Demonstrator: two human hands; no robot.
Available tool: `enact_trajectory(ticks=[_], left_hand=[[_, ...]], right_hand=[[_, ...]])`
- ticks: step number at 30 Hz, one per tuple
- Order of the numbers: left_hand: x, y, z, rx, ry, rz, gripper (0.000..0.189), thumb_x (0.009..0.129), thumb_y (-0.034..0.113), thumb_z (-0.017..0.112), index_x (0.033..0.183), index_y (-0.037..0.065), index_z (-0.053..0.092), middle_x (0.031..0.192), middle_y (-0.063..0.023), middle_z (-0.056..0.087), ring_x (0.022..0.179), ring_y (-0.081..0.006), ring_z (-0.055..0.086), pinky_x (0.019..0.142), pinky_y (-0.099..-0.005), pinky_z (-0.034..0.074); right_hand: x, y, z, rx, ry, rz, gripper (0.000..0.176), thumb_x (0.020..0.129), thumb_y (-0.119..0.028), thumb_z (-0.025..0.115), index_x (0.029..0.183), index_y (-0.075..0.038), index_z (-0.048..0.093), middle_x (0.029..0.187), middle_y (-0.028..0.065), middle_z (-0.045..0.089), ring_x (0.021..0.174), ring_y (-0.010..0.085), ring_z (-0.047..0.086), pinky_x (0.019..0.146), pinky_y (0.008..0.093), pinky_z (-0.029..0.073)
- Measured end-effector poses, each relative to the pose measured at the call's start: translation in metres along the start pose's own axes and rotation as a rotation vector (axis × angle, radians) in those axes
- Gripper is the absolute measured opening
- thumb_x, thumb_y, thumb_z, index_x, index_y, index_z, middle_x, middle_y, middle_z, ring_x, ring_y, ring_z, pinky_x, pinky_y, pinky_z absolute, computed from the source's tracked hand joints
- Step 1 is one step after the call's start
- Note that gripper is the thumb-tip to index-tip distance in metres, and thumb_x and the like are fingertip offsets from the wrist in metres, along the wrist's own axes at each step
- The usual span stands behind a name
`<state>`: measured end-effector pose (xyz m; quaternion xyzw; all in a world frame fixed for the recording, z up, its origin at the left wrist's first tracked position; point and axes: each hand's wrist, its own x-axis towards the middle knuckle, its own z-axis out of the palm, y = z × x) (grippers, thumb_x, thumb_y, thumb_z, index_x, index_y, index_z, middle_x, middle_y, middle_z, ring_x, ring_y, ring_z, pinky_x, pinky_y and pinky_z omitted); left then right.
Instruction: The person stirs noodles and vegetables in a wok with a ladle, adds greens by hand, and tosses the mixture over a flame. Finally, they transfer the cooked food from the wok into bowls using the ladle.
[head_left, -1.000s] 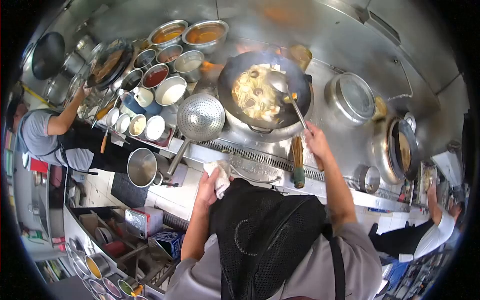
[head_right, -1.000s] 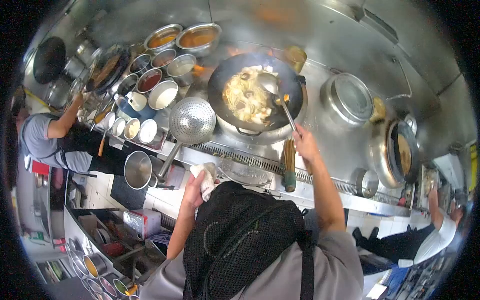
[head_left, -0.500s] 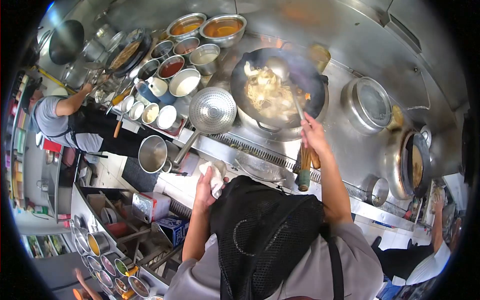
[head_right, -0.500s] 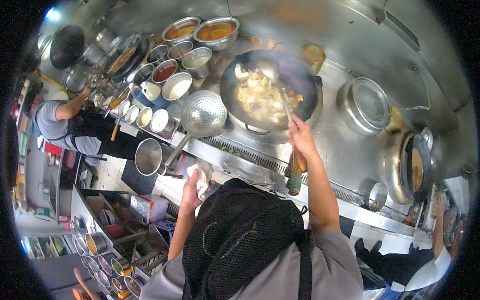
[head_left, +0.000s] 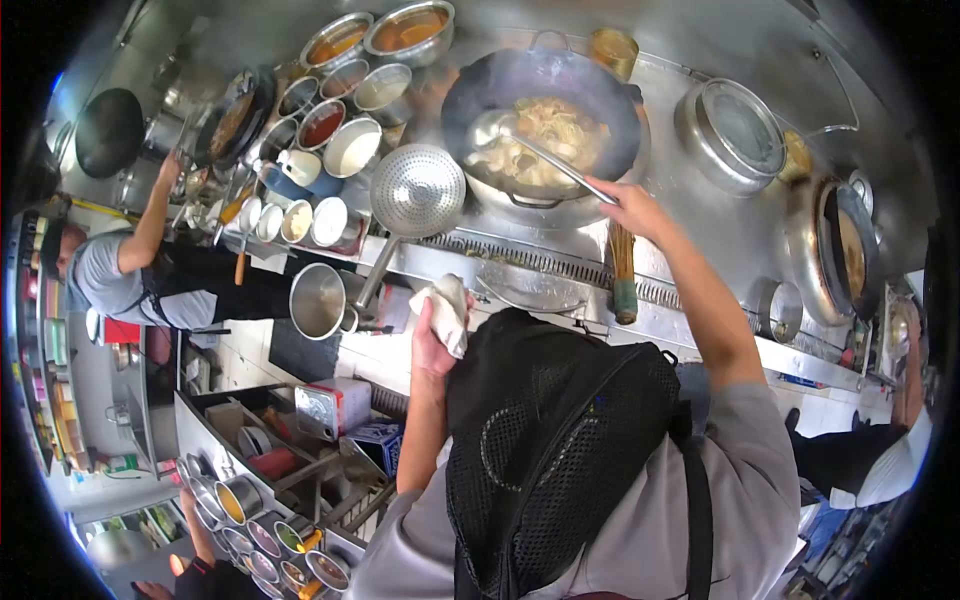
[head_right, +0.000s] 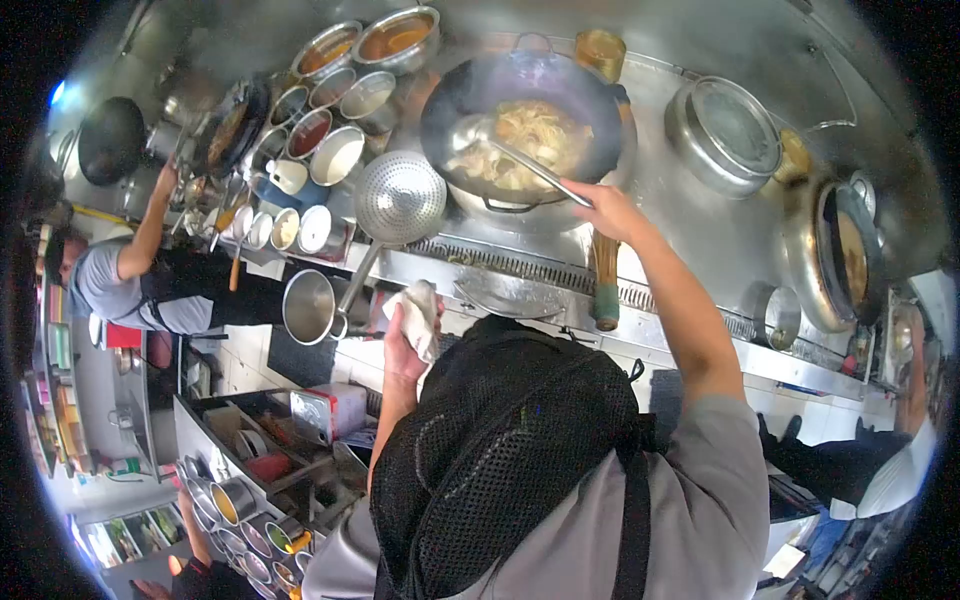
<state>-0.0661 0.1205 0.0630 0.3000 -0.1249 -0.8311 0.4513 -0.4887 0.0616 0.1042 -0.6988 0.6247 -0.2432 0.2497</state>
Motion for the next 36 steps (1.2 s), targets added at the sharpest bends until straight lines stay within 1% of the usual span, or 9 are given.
enact_trajectory(ticks=[2, 8, 15, 20, 24, 29, 30, 33, 36], left_hand=[[0.0, 0.004, -0.012, -0.099, -0.109, -0.009, 0.057, 0.098, 0.037, 0.053, 0.141, 0.002, 0.041, 0.133, -0.0188, 0.055, 0.106, -0.0261, 0.063, 0.082, -0.0324, 0.055], [-0.011, 0.011, 0.009, 0.055, -0.042, 0.05, 0.042, 0.098, 0.028, 0.055, 0.13, 0.0, 0.051, 0.116, -0.016, 0.063, 0.103, -0.0268, 0.065, 0.082, -0.0366, 0.057], [0.006, 0.013, 0.008, 0.19, -0.039, 0.002, 0.035, 0.098, 0.018, 0.055, 0.128, 0.0, 0.051, 0.111, -0.0157, 0.066, 0.094, -0.0252, 0.069, 0.07, -0.0306, 0.059], [0.027, 0.018, 0.002, 0.201, -0.064, -0.092, 0.043, 0.096, 0.019, 0.057, 0.133, -0.001, 0.047, 0.117, -0.019, 0.063, 0.101, -0.0289, 0.067, 0.071, -0.0351, 0.059], [0.032, 0.036, 0.001, 0.195, -0.093, -0.126, 0.045, 0.095, 0.013, 0.056, 0.135, -0.001, 0.043, 0.118, -0.0201, 0.062, 0.104, -0.0333, 0.066, 0.074, -0.0375, 0.059], [0.037, 0.066, -0.021, 0.229, -0.072, -0.178, 0.043, 0.095, 0.009, 0.054, 0.135, 0.0, 0.042, 0.118, -0.0206, 0.061, 0.103, -0.0333, 0.066, 0.077, -0.0392, 0.059], [0.04, 0.072, -0.027, 0.23, -0.087, -0.182, 0.042, 0.096, 0.01, 0.054, 0.135, 0.001, 0.043, 0.117, -0.0201, 0.061, 0.103, -0.0331, 0.066, 0.077, -0.0399, 0.059], [0.049, 0.087, -0.037, 0.216, -0.08, -0.204, 0.041, 0.096, 0.01, 0.054, 0.135, 0.001, 0.043, 0.116, -0.0193, 0.062, 0.103, -0.0329, 0.066, 0.077, -0.0405, 0.059], [0.058, 0.101, -0.037, 0.238, -0.089, -0.231, 0.04, 0.096, 0.01, 0.054, 0.134, 0.002, 0.043, 0.115, -0.018, 0.062, 0.101, -0.0323, 0.066, 0.076, -0.0398, 0.059]], right_hand=[[-0.04, -0.007, -0.025, -0.206, -0.003, 0.038, 0.053, 0.089, -0.016, 0.064, 0.138, -0.031, 0.052, 0.119, 0.0159, 0.065, 0.104, 0.0356, 0.063, 0.092, 0.0421, 0.05], [-0.091, -0.031, -0.109, -0.759, -0.045, 0.157, 0.047, 0.091, -0.022, 0.061, 0.137, -0.033, 0.053, 0.112, 0.01, 0.066, 0.092, 0.0358, 0.067, 0.083, 0.0416, 0.056], [-0.124, -0.151, -0.187, -0.705, 0.002, 0.121, 0.04, 0.088, -0.016, 0.064, 0.128, -0.016, 0.062, 0.103, 0.0185, 0.069, 0.085, 0.0335, 0.069, 0.078, 0.0423, 0.054], [-0.112, -0.124, -0.138, -0.697, -0.167, 0.395, 0.048, 0.086, -0.018, 0.066, 0.133, -0.013, 0.058, 0.086, 0.0245, 0.068, 0.079, 0.0383, 0.068, 0.074, 0.0453, 0.053], [-0.086, -0.024, -0.047, -0.394, 0.158, 0.324, 0.046, 0.091, -0.018, 0.061, 0.137, -0.013, 0.053, 0.082, 0.0245, 0.066, 0.076, 0.0395, 0.067, 0.069, 0.0458, 0.052], [-0.041, -0.091, 0.002, 0.134, 0.422, 0.799, 0.048, 0.096, -0.019, 0.056, 0.142, -0.008, 0.046, 0.084, 0.0242, 0.067, 0.066, 0.0324, 0.065, 0.065, 0.0422, 0.051], [-0.04, -0.046, 0.024, -0.08, 0.532, 0.6, 0.048, 0.097, -0.021, 0.053, 0.143, -0.008, 0.045, 0.085, 0.0251, 0.067, 0.064, 0.033, 0.066, 0.058, 0.0412, 0.053], [0.003, -0.021, 0.068, -0.179, 0.611, 0.568, 0.049, 0.098, -0.021, 0.05, 0.144, -0.007, 0.041, 0.083, 0.026, 0.067, 0.058, 0.0344, 0.066, 0.052, 0.0409, 0.054], [0.053, -0.1, 0.079, 0.111, 0.41, 0.775, 0.051, 0.099, -0.023, 0.049, 0.144, -0.001, 0.038, 0.077, 0.028, 0.065, 0.051, 0.0319, 0.064, 0.048, 0.0419, 0.054]])
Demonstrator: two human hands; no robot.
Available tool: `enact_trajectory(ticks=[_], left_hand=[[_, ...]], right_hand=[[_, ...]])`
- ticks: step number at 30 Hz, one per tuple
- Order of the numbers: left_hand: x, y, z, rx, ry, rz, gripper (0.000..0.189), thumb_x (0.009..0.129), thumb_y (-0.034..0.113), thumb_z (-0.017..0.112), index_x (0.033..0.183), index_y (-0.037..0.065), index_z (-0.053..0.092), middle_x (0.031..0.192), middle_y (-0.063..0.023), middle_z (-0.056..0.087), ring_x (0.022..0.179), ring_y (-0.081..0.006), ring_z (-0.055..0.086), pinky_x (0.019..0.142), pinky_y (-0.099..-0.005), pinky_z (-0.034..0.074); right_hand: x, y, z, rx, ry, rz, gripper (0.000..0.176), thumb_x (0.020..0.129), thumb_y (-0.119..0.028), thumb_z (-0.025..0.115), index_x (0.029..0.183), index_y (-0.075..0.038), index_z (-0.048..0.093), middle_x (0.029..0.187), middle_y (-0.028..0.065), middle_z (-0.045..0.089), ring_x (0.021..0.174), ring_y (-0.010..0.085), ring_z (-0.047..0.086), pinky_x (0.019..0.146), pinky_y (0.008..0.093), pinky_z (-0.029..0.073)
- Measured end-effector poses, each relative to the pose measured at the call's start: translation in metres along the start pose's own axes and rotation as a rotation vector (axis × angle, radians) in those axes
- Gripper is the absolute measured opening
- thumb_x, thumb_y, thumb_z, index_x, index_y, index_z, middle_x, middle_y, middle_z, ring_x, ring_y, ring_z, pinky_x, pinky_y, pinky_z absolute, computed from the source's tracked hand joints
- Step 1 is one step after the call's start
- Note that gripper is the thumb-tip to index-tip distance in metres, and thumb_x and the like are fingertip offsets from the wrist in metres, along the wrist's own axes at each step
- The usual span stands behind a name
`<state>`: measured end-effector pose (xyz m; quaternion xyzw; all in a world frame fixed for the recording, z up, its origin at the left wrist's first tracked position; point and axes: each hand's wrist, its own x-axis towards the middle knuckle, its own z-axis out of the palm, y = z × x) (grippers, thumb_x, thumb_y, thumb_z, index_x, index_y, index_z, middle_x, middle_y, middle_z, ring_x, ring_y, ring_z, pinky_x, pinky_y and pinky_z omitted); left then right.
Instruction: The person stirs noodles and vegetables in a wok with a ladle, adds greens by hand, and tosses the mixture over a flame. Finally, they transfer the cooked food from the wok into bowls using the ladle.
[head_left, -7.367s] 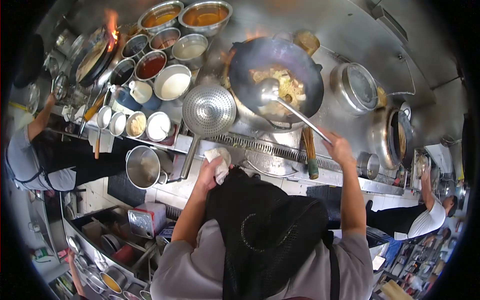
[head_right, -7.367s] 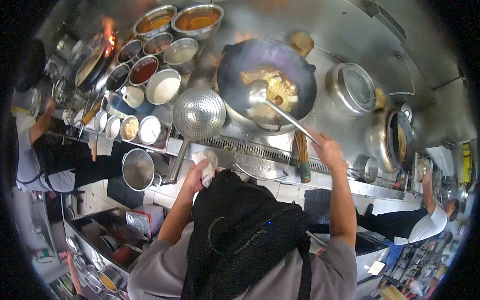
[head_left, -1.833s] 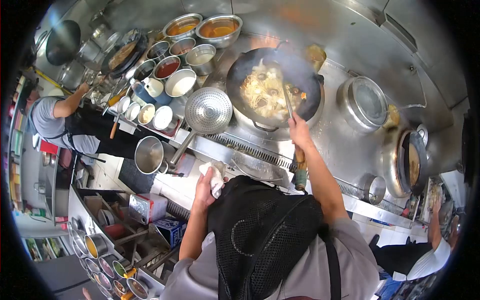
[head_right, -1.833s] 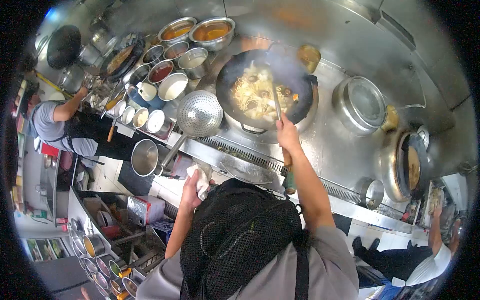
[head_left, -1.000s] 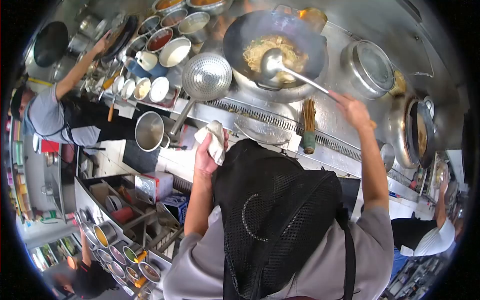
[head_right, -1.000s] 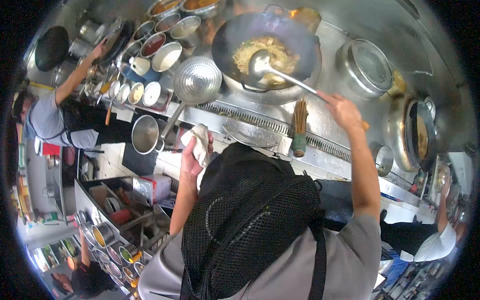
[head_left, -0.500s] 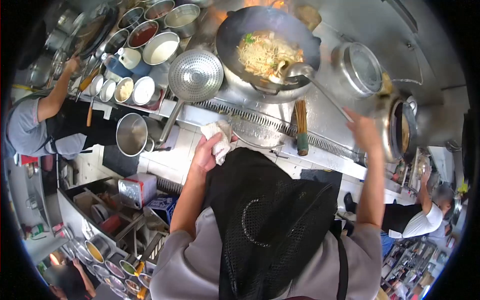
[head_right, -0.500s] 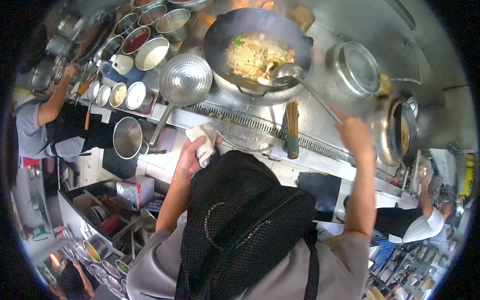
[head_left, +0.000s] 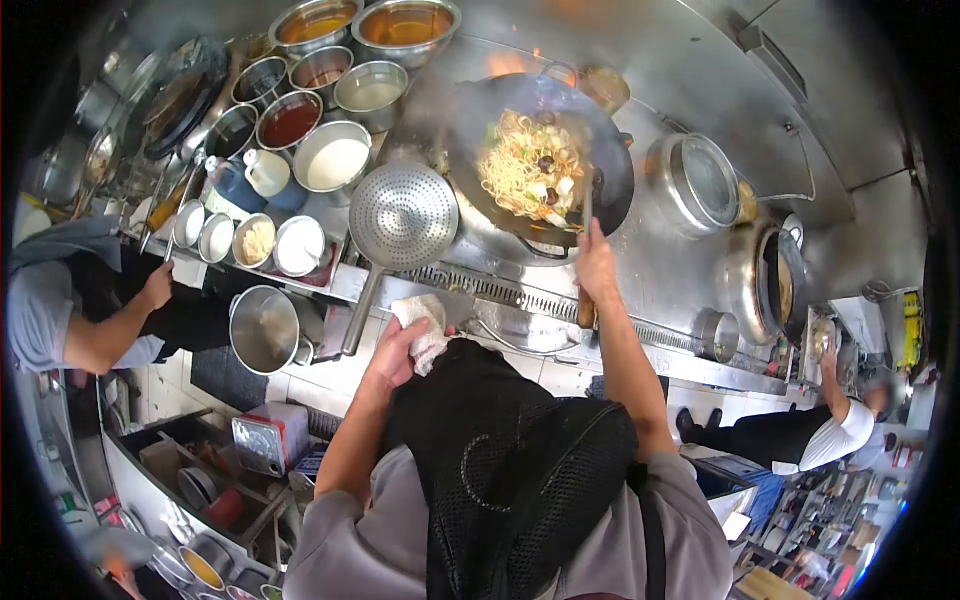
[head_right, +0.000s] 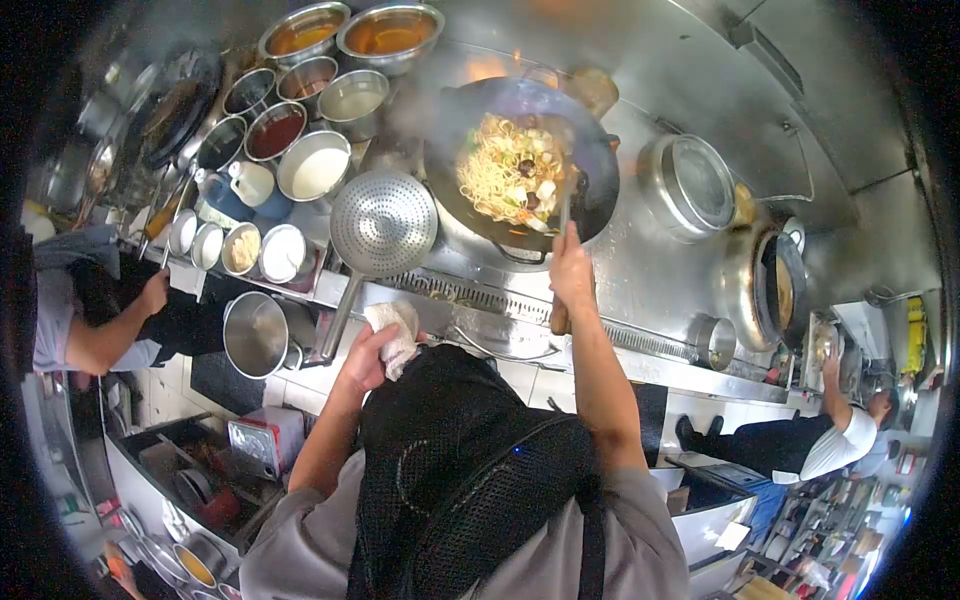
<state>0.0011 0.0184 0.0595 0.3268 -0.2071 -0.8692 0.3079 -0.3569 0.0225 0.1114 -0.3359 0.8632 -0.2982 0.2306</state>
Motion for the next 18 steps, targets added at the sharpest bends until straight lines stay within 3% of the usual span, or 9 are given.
enact_trajectory(ticks=[1, 3, 6, 11, 15, 17, 18], left_hand=[[0.002, 0.005, -0.002, 0.016, -0.013, -0.023, 0.039, 0.096, 0.011, 0.053, 0.134, 0.003, 0.043, 0.115, -0.0176, 0.062, 0.1, -0.0321, 0.067, 0.075, -0.0395, 0.059], [0.006, 0.013, -0.004, 0.013, -0.009, -0.035, 0.039, 0.097, 0.011, 0.053, 0.134, 0.004, 0.043, 0.115, -0.0163, 0.062, 0.099, -0.0313, 0.067, 0.072, -0.0382, 0.06], [0.008, 0.023, -0.009, 0.076, -0.044, -0.035, 0.039, 0.098, 0.014, 0.053, 0.134, 0.007, 0.04, 0.113, -0.0151, 0.062, 0.093, -0.0296, 0.068, 0.066, -0.0355, 0.06], [0.02, 0.026, -0.011, 0.085, -0.037, -0.024, 0.036, 0.099, 0.015, 0.053, 0.132, 0.009, 0.04, 0.108, -0.0143, 0.062, 0.084, -0.0269, 0.068, 0.063, -0.0358, 0.06], [0.026, 0.022, -0.005, 0.088, -0.005, -0.047, 0.033, 0.1, 0.018, 0.052, 0.131, 0.009, 0.042, 0.104, -0.013, 0.064, 0.082, -0.027, 0.069, 0.062, -0.0353, 0.059], [0.027, 0.02, -0.001, 0.067, 0.039, -0.053, 0.033, 0.102, 0.023, 0.049, 0.129, 0.004, 0.044, 0.103, -0.0149, 0.064, 0.083, -0.0268, 0.068, 0.061, -0.0345, 0.058], [0.027, 0.019, -0.001, 0.075, 0.037, -0.059, 0.033, 0.102, 0.023, 0.049, 0.129, 0.004, 0.044, 0.103, -0.0149, 0.064, 0.083, -0.0268, 0.068, 0.061, -0.0345, 0.058]], right_hand=[[-0.006, -0.003, 0.005, 0.071, -0.033, -0.153, 0.053, 0.099, -0.022, 0.05, 0.145, -0.001, 0.037, 0.067, 0.018, 0.062, 0.045, 0.0222, 0.059, 0.042, 0.0369, 0.05], [-0.011, 0.004, -0.006, 0.433, -0.211, -0.064, 0.053, 0.099, -0.021, 0.051, 0.147, -0.002, 0.036, 0.06, 0.0058, 0.055, 0.041, 0.0135, 0.049, 0.038, 0.0304, 0.045], [-0.03, -0.006, -0.028, 0.682, -0.145, 0.031, 0.051, 0.1, -0.02, 0.05, 0.147, -0.002, 0.037, 0.058, 0.0, 0.048, 0.041, 0.0087, 0.043, 0.037, 0.0267, 0.04], [0.025, -0.015, -0.032, 0.284, 0.021, -0.107, 0.051, 0.1, -0.018, 0.049, 0.147, -0.001, 0.037, 0.058, 0.0014, 0.048, 0.041, 0.0096, 0.044, 0.038, 0.028, 0.041], [0.039, -0.027, -0.016, 0.398, -0.063, -0.003, 0.052, 0.098, -0.018, 0.052, 0.147, -0.004, 0.039, 0.061, 0.0013, 0.049, 0.044, 0.0102, 0.047, 0.039, 0.0278, 0.041], [0.029, -0.023, -0.01, 0.439, -0.263, -0.087, 0.051, 0.098, -0.018, 0.052, 0.146, -0.005, 0.04, 0.063, 0.0009, 0.049, 0.044, 0.0092, 0.044, 0.038, 0.0265, 0.04], [0.023, -0.018, -0.014, 0.291, -0.291, -0.074, 0.05, 0.097, -0.016, 0.055, 0.144, -0.006, 0.043, 0.069, 0.0055, 0.058, 0.054, 0.0145, 0.057, 0.048, 0.0317, 0.049]])
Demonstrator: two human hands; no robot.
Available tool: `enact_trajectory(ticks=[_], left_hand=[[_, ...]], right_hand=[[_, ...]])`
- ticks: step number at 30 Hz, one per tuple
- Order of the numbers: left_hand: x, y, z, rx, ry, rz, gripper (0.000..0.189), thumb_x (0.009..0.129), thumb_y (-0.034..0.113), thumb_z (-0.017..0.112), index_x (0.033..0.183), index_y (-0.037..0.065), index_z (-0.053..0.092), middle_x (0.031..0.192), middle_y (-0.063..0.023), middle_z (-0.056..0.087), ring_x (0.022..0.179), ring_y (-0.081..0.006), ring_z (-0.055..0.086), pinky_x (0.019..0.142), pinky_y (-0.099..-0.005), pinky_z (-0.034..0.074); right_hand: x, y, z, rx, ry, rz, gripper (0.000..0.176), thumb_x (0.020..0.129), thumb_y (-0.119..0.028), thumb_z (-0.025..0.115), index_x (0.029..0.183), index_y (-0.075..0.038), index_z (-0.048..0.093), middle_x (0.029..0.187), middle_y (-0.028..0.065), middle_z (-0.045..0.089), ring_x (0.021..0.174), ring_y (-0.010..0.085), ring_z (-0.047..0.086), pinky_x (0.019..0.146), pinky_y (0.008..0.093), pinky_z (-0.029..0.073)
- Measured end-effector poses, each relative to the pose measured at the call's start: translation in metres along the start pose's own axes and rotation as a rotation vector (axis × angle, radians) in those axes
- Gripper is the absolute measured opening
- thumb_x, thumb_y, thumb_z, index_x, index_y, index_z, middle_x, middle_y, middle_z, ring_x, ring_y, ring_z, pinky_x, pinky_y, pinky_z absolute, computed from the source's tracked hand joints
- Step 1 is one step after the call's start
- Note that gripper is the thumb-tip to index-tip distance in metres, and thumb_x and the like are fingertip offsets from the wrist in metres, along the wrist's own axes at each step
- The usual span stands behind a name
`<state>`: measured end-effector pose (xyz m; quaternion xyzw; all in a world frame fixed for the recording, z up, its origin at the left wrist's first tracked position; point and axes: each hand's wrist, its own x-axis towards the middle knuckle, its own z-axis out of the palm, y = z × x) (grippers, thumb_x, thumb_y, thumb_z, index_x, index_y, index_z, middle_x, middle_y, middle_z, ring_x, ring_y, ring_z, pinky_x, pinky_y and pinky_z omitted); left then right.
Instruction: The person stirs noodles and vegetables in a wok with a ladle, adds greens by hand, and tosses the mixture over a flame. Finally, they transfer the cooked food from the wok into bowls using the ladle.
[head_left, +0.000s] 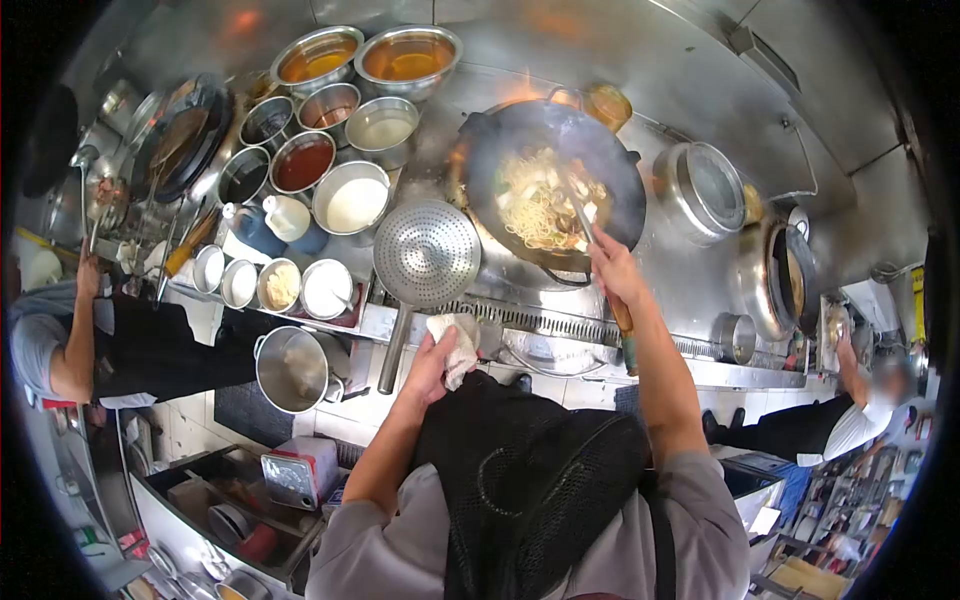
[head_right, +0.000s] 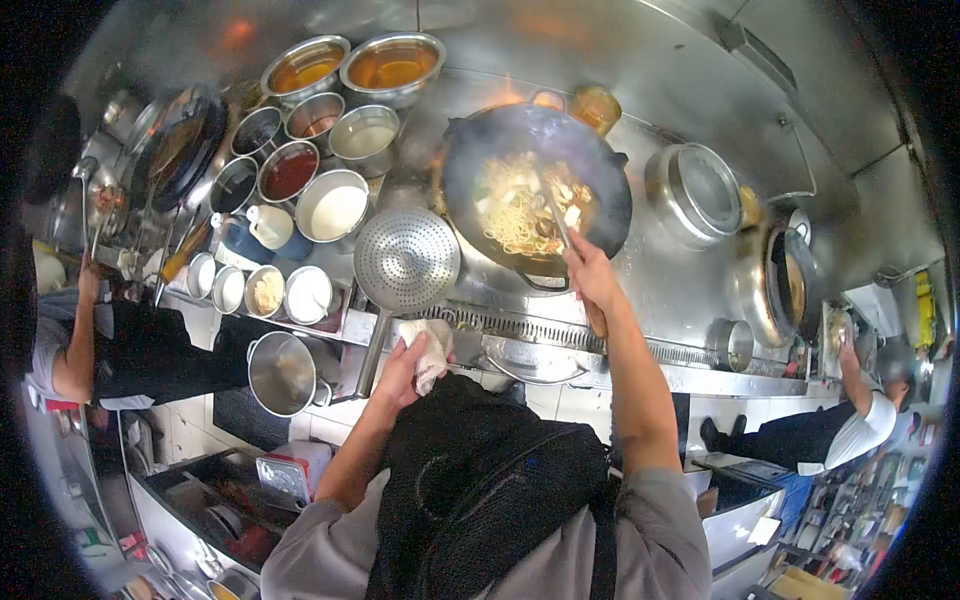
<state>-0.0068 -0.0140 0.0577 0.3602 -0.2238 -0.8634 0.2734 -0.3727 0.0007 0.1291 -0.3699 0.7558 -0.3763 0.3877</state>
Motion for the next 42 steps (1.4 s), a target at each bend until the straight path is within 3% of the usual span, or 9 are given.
enact_trajectory(ticks=[1, 3, 4, 13, 18, 23, 28, 35, 42], left_hand=[[0.002, -0.001, 0.0, -0.039, -0.015, -0.007, 0.032, 0.102, 0.024, 0.048, 0.129, 0.006, 0.045, 0.103, -0.014, 0.064, 0.081, -0.0271, 0.068, 0.06, -0.0348, 0.058], [0.006, -0.002, 0.001, -0.077, -0.032, -0.014, 0.031, 0.102, 0.025, 0.048, 0.128, 0.008, 0.045, 0.104, -0.013, 0.064, 0.08, -0.0273, 0.069, 0.059, -0.0351, 0.057], [0.008, -0.002, 0.002, -0.044, -0.028, -0.017, 0.035, 0.103, 0.03, 0.045, 0.13, 0.007, 0.046, 0.105, -0.0141, 0.065, 0.082, -0.0266, 0.068, 0.06, -0.0336, 0.056], [0.027, -0.008, 0.01, -0.004, -0.033, -0.038, 0.042, 0.104, 0.037, 0.039, 0.132, 0.006, 0.045, 0.107, -0.0157, 0.065, 0.084, -0.0258, 0.068, 0.059, -0.0313, 0.054], [0.03, -0.012, 0.021, 0.004, -0.01, -0.04, 0.039, 0.105, 0.036, 0.039, 0.13, 0.006, 0.044, 0.105, -0.0159, 0.064, 0.082, -0.0272, 0.068, 0.058, -0.0329, 0.055], [0.031, -0.024, 0.032, -0.047, 0.005, -0.04, 0.035, 0.104, 0.032, 0.042, 0.128, 0.006, 0.043, 0.106, -0.0152, 0.063, 0.082, -0.0275, 0.068, 0.058, -0.0343, 0.056], [0.019, -0.028, 0.036, 0.023, -0.013, -0.013, 0.037, 0.104, 0.033, 0.042, 0.129, 0.005, 0.044, 0.107, -0.0159, 0.063, 0.081, -0.0286, 0.068, 0.056, -0.0338, 0.057], [0.002, -0.031, 0.023, -0.025, 0.138, 0.034, 0.038, 0.103, 0.033, 0.045, 0.128, 0.005, 0.045, 0.104, -0.0162, 0.064, 0.08, -0.0288, 0.069, 0.056, -0.0349, 0.057], [-0.002, -0.037, 0.03, -0.063, 0.175, 0.061, 0.039, 0.103, 0.034, 0.045, 0.124, 0.002, 0.048, 0.101, -0.0163, 0.066, 0.079, -0.0283, 0.069, 0.057, -0.0353, 0.057]], right_hand=[[-0.006, 0.013, -0.005, 0.005, 0.006, 0.002, 0.05, 0.097, -0.016, 0.055, 0.144, -0.006, 0.043, 0.069, 0.0055, 0.058, 0.054, 0.0145, 0.057, 0.048, 0.0317, 0.049], [-0.02, 0.05, -0.019, -0.506, 0.074, -0.686, 0.05, 0.093, -0.016, 0.06, 0.142, -0.011, 0.049, 0.085, 0.0135, 0.067, 0.076, 0.0265, 0.068, 0.066, 0.0373, 0.055], [-0.042, 0.044, -0.034, -0.541, 0.011, -0.376, 0.051, 0.09, -0.017, 0.065, 0.139, -0.021, 0.053, 0.102, 0.0184, 0.068, 0.096, 0.0358, 0.066, 0.081, 0.0421, 0.054], [-0.178, -0.057, -0.136, -1.12, 0.202, -0.218, 0.043, 0.084, -0.016, 0.069, 0.126, -0.025, 0.064, 0.093, 0.0096, 0.068, 0.08, 0.0323, 0.067, 0.073, 0.0412, 0.055], [-0.212, -0.102, -0.156, -1.092, 0.172, -0.045, 0.045, 0.081, -0.011, 0.071, 0.124, -0.019, 0.066, 0.107, 0.0143, 0.07, 0.093, 0.0342, 0.068, 0.078, 0.0418, 0.053], [-0.134, 0.011, -0.138, -0.709, 0.116, -0.084, 0.045, 0.085, -0.01, 0.068, 0.13, -0.009, 0.06, 0.113, 0.0218, 0.067, 0.099, 0.0358, 0.068, 0.086, 0.0409, 0.051], [-0.077, 0.061, -0.085, 0.001, 0.158, 0.014, 0.047, 0.097, -0.017, 0.056, 0.141, -0.003, 0.048, 0.063, 0.0018, 0.05, 0.045, 0.0081, 0.044, 0.038, 0.0286, 0.038], [-0.011, 0.044, -0.035, 0.104, 0.318, -0.037, 0.05, 0.101, -0.024, 0.046, 0.145, 0.0, 0.038, 0.059, 0.0036, 0.052, 0.041, 0.0126, 0.047, 0.038, 0.0298, 0.043], [-0.005, 0.018, 0.004, 0.018, 0.021, -0.031, 0.048, 0.1, -0.025, 0.049, 0.145, -0.01, 0.042, 0.062, 0.0065, 0.055, 0.045, 0.0149, 0.052, 0.04, 0.032, 0.047]])
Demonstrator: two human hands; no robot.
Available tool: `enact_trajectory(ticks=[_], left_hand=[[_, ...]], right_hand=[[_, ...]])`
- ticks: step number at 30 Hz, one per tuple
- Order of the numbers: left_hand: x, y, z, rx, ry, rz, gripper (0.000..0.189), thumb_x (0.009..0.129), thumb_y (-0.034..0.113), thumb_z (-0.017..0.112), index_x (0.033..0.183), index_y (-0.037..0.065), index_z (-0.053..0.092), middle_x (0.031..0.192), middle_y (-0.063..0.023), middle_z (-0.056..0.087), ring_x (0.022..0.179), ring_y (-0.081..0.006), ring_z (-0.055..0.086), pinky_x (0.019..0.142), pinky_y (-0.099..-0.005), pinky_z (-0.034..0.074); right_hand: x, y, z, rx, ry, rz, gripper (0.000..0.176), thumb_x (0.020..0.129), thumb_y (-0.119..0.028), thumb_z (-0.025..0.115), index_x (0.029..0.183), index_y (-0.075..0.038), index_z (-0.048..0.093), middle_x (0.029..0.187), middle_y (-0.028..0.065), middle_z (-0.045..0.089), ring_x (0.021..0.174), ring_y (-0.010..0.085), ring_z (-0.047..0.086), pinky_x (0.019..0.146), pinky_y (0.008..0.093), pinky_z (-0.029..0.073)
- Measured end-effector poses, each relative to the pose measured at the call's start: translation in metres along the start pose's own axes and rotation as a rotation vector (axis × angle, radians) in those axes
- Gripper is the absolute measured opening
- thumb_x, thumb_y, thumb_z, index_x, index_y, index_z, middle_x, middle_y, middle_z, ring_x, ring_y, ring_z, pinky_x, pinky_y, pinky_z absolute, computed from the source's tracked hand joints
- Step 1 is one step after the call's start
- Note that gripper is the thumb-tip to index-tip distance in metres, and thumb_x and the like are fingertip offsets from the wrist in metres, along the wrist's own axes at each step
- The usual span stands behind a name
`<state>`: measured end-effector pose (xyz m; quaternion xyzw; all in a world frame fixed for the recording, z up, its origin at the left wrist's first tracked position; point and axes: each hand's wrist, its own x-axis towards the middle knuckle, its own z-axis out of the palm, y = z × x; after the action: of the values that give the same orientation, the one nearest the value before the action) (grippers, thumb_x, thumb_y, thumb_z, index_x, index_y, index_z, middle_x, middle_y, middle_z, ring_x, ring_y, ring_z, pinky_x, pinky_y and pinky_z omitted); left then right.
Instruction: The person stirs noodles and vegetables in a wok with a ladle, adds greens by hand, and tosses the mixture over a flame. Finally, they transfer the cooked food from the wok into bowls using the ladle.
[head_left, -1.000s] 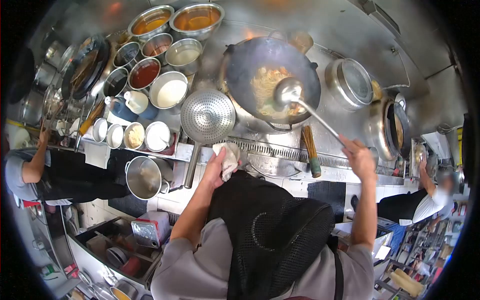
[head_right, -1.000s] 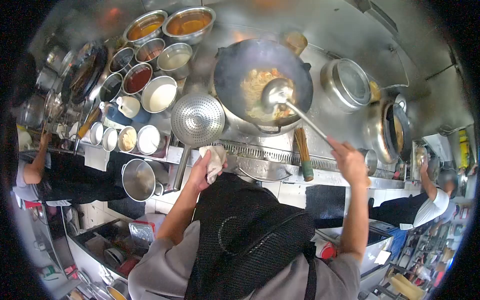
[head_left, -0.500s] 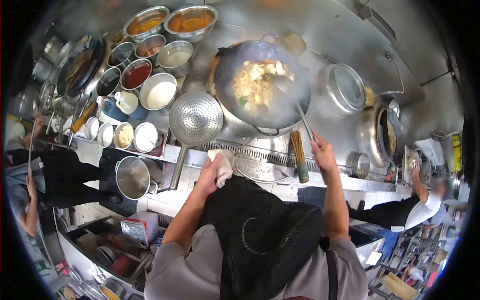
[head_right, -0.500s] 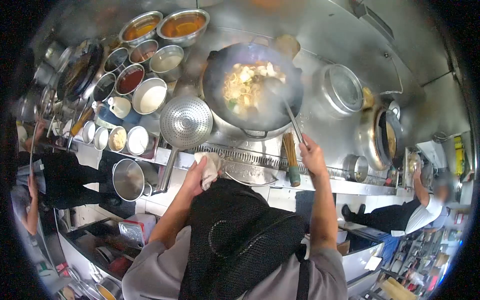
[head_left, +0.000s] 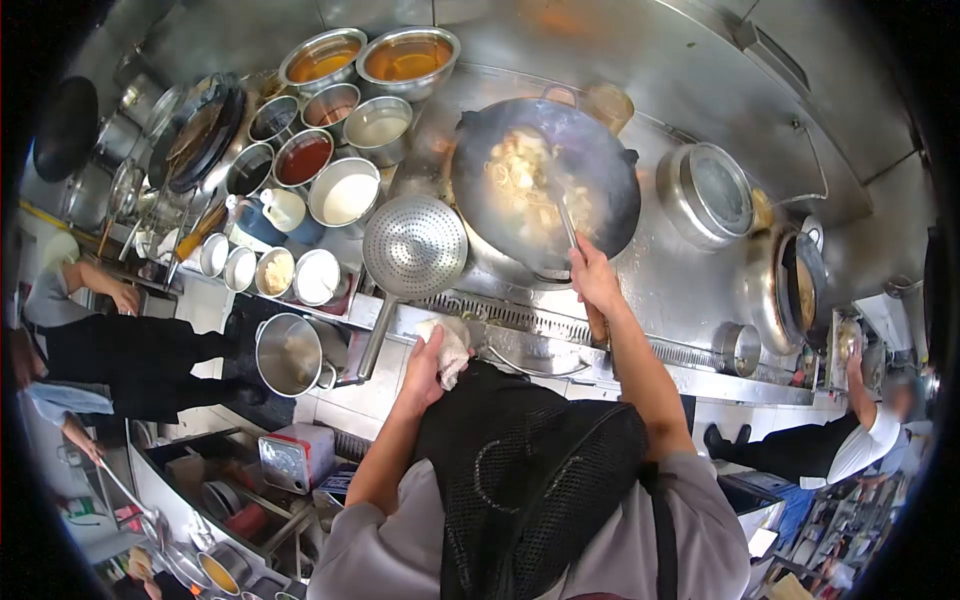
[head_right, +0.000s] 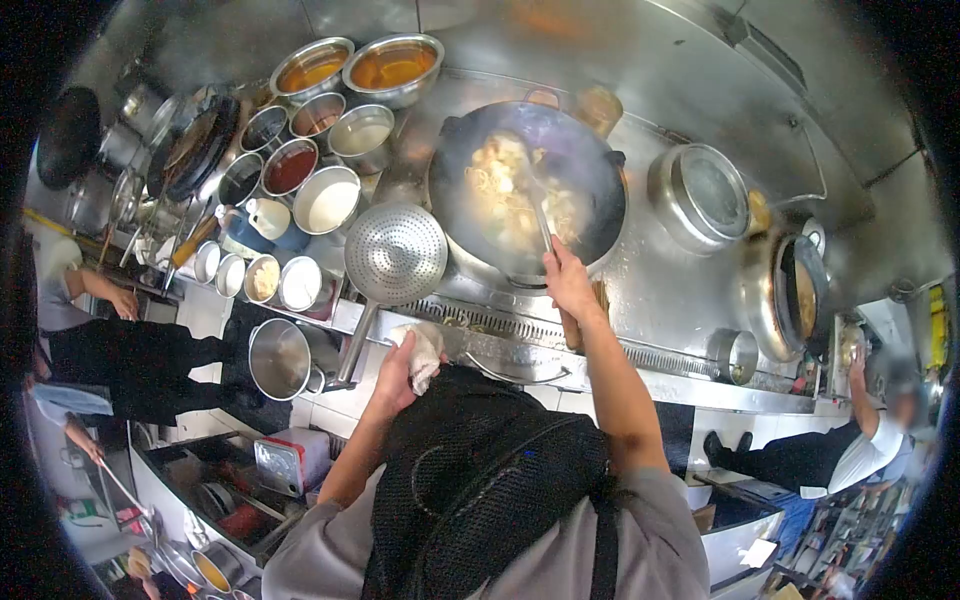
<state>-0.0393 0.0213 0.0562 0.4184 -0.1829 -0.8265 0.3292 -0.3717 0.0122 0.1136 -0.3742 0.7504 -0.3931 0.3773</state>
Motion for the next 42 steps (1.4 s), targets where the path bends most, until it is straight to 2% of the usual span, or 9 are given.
enact_trajectory(ticks=[3, 5, 8, 15, 20, 27, 31, 34, 42], left_hand=[[0.006, -0.004, -0.004, 0.007, -0.046, -0.008, 0.038, 0.103, 0.033, 0.047, 0.125, 0.001, 0.046, 0.103, -0.0157, 0.065, 0.08, -0.0286, 0.069, 0.058, -0.0355, 0.057], [0.009, -0.004, -0.002, 0.001, -0.07, -0.019, 0.037, 0.102, 0.03, 0.048, 0.126, 0.001, 0.045, 0.105, -0.0151, 0.064, 0.081, -0.0291, 0.069, 0.058, -0.036, 0.057], [0.01, -0.001, 0.005, -0.024, -0.049, 0.0, 0.038, 0.102, 0.03, 0.05, 0.127, 0.001, 0.044, 0.107, -0.0155, 0.064, 0.082, -0.0289, 0.069, 0.059, -0.0368, 0.058], [0.024, -0.004, 0.005, 0.011, 0.05, -0.027, 0.039, 0.102, 0.03, 0.049, 0.129, 0.002, 0.043, 0.107, -0.0163, 0.063, 0.085, -0.0304, 0.068, 0.065, -0.0383, 0.059], [0.029, -0.005, 0.017, 0.002, -0.009, -0.026, 0.037, 0.102, 0.029, 0.048, 0.128, 0.003, 0.045, 0.11, -0.0159, 0.063, 0.084, -0.0308, 0.069, 0.067, -0.0386, 0.06], [0.036, -0.015, 0.02, -0.011, -0.048, -0.059, 0.036, 0.102, 0.025, 0.05, 0.13, 0.004, 0.042, 0.115, -0.0151, 0.06, 0.093, -0.0295, 0.067, 0.079, -0.0408, 0.06], [0.03, -0.013, 0.025, 0.008, -0.057, -0.049, 0.035, 0.102, 0.024, 0.049, 0.13, 0.004, 0.042, 0.115, -0.0151, 0.06, 0.094, -0.0293, 0.067, 0.079, -0.0409, 0.059], [0.025, -0.008, 0.018, 0.018, -0.046, -0.049, 0.036, 0.102, 0.024, 0.049, 0.129, 0.002, 0.042, 0.115, -0.0159, 0.061, 0.095, -0.0301, 0.067, 0.079, -0.0409, 0.059], [0.017, -0.003, -0.004, -0.042, 0.04, 0.006, 0.041, 0.103, 0.033, 0.046, 0.127, -0.001, 0.047, 0.106, -0.0167, 0.064, 0.082, -0.0296, 0.069, 0.06, -0.0368, 0.057]], right_hand=[[-0.014, 0.02, -0.026, -0.285, -0.04, -0.046, 0.047, 0.097, -0.022, 0.055, 0.143, -0.017, 0.047, 0.068, 0.0114, 0.06, 0.05, 0.0219, 0.058, 0.048, 0.0366, 0.051], [-0.017, 0.058, -0.048, -0.613, 0.135, -0.816, 0.049, 0.093, -0.021, 0.059, 0.141, -0.024, 0.049, 0.08, 0.0135, 0.065, 0.06, 0.0296, 0.063, 0.057, 0.0403, 0.054], [-0.057, 0.052, -0.093, -0.841, 0.065, -0.538, 0.047, 0.09, -0.021, 0.062, 0.136, -0.03, 0.055, 0.09, 0.0132, 0.066, 0.071, 0.0341, 0.065, 0.063, 0.0421, 0.055], [-0.133, -0.03, -0.163, -1.171, 0.196, -0.441, 0.039, 0.086, -0.022, 0.068, 0.124, -0.031, 0.065, 0.088, 0.009, 0.066, 0.068, 0.0311, 0.065, 0.061, 0.0427, 0.054], [-0.188, -0.13, -0.182, -1.101, 0.124, -0.086, 0.046, 0.077, -0.009, 0.073, 0.122, -0.015, 0.067, 0.095, 0.0131, 0.069, 0.082, 0.0331, 0.066, 0.077, 0.0392, 0.051], [-0.116, -0.019, -0.163, -0.789, 0.025, -0.032, 0.043, 0.083, -0.007, 0.069, 0.126, -0.005, 0.062, 0.108, 0.0225, 0.068, 0.094, 0.0333, 0.068, 0.083, 0.0383, 0.052], [-0.061, 0.073, -0.096, -0.272, 0.122, -0.038, 0.044, 0.094, -0.017, 0.062, 0.135, -0.003, 0.055, 0.094, 0.0101, 0.069, 0.069, 0.0127, 0.058, 0.061, 0.031, 0.051], [-0.071, 0.038, -0.073, -0.164, 0.114, 0.111, 0.043, 0.096, -0.016, 0.058, 0.137, -0.004, 0.052, 0.096, 0.0151, 0.07, 0.073, 0.0205, 0.065, 0.066, 0.0335, 0.052], [-0.106, 0.09, -0.102, -0.571, 0.407, -0.384, 0.044, 0.097, -0.015, 0.051, 0.14, -0.003, 0.047, 0.106, 0.0278, 0.067, 0.089, 0.0397, 0.069, 0.075, 0.0393, 0.052]])
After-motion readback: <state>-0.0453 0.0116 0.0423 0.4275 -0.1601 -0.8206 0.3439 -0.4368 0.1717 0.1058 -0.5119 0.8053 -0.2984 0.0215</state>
